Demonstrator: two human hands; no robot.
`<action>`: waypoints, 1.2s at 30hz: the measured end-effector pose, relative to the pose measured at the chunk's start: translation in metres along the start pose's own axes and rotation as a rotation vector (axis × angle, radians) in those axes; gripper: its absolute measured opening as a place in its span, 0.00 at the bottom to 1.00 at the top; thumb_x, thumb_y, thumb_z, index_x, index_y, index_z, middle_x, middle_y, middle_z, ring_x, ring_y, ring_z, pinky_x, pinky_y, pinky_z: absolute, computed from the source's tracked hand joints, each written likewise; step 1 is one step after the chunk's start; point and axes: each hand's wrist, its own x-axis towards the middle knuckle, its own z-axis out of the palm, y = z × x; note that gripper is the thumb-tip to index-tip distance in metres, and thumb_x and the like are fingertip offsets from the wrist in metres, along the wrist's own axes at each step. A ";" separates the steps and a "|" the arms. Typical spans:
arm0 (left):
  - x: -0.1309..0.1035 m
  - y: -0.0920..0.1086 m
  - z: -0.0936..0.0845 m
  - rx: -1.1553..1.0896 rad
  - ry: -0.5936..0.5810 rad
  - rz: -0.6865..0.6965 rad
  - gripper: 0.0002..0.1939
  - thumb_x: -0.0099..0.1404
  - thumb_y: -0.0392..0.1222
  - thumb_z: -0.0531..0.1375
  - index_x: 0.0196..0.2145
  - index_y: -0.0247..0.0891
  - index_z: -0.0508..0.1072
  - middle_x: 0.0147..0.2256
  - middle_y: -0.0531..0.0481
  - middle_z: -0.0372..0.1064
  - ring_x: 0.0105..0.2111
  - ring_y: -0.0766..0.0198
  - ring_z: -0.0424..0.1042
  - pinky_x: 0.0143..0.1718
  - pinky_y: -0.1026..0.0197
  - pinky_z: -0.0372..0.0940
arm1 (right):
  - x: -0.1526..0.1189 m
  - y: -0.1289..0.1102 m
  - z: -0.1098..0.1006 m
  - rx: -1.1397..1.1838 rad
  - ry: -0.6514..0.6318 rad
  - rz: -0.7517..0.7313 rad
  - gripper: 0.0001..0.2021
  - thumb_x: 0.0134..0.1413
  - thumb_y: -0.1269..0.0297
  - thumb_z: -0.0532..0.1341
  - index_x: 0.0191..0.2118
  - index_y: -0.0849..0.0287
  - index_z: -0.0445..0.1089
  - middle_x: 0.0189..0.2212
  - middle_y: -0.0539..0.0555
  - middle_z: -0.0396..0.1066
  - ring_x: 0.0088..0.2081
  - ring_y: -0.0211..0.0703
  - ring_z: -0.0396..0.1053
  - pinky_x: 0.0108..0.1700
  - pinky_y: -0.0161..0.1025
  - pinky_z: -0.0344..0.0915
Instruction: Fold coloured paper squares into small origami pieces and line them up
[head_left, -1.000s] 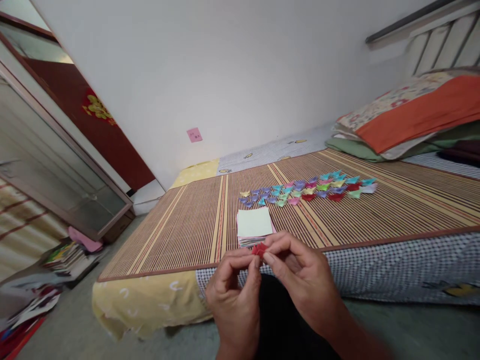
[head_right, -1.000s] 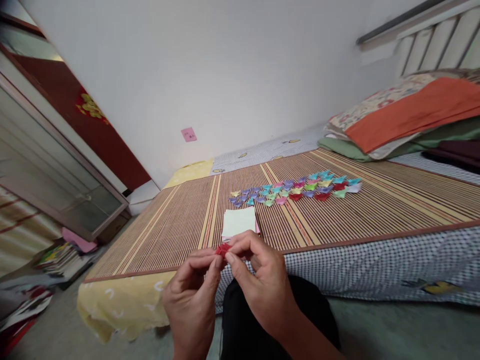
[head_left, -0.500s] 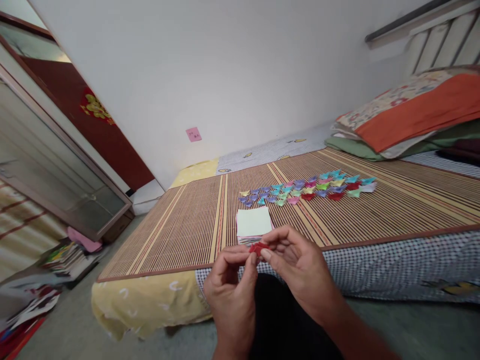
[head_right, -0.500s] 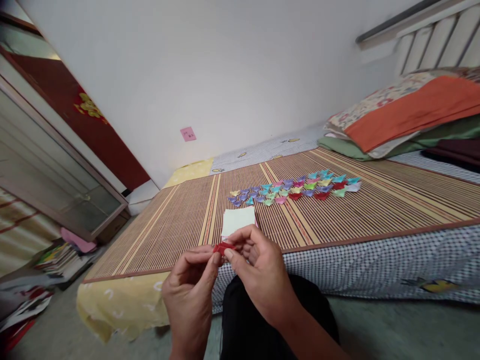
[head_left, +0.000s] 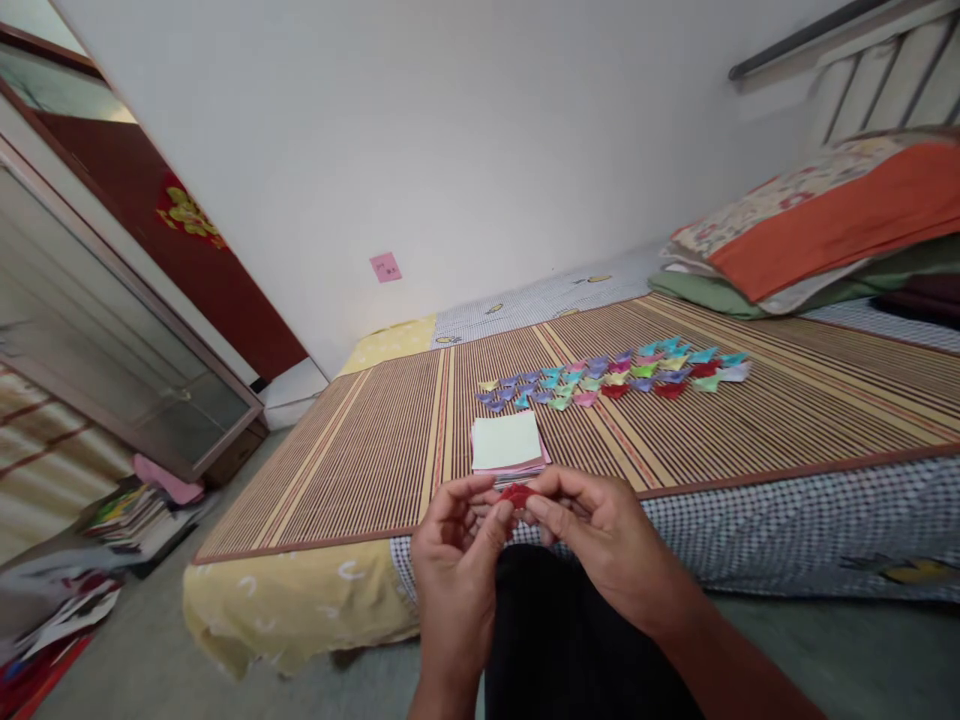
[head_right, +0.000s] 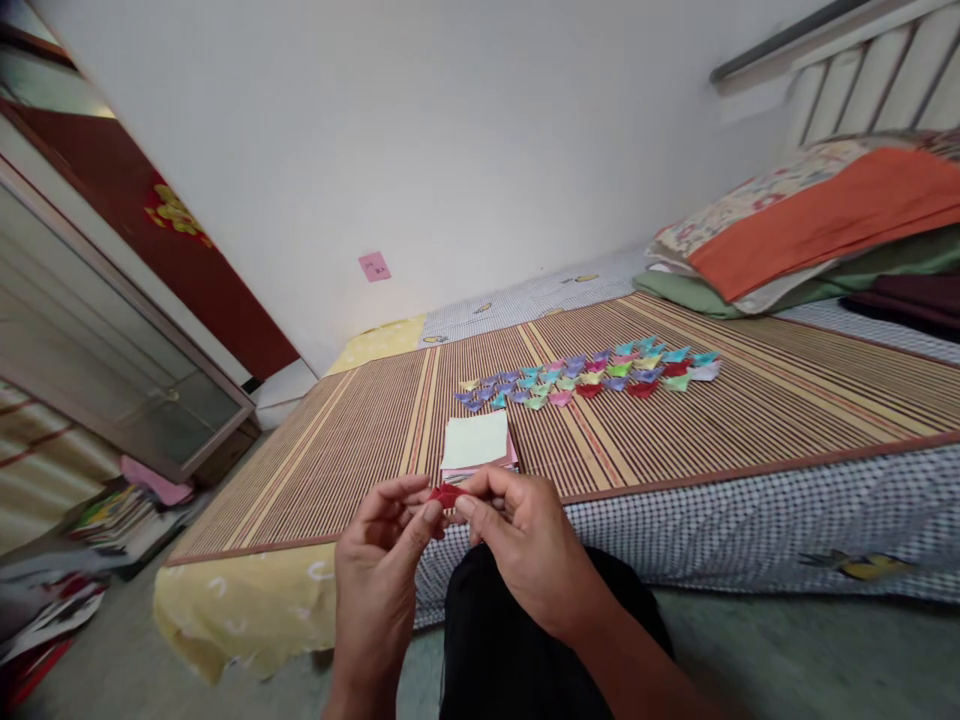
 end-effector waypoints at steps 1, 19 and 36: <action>0.000 0.001 -0.001 0.032 -0.042 -0.017 0.11 0.60 0.44 0.72 0.38 0.36 0.79 0.30 0.50 0.78 0.30 0.67 0.75 0.33 0.67 0.71 | 0.000 -0.001 -0.001 -0.016 -0.003 -0.005 0.09 0.65 0.61 0.62 0.34 0.59 0.73 0.26 0.48 0.69 0.29 0.37 0.66 0.32 0.35 0.63; -0.005 0.004 -0.003 0.286 -0.289 -0.030 0.15 0.70 0.52 0.62 0.32 0.38 0.71 0.25 0.53 0.67 0.25 0.65 0.66 0.29 0.64 0.62 | -0.004 -0.003 -0.014 -0.133 -0.113 -0.024 0.10 0.66 0.61 0.60 0.33 0.58 0.73 0.27 0.48 0.69 0.30 0.38 0.64 0.33 0.36 0.60; 0.015 -0.047 -0.005 0.223 -0.218 -0.052 0.18 0.70 0.53 0.61 0.28 0.39 0.66 0.24 0.57 0.57 0.24 0.67 0.55 0.26 0.65 0.54 | 0.014 0.038 -0.005 -0.277 -0.053 -0.017 0.15 0.68 0.56 0.56 0.32 0.58 0.70 0.27 0.50 0.70 0.30 0.42 0.66 0.32 0.37 0.60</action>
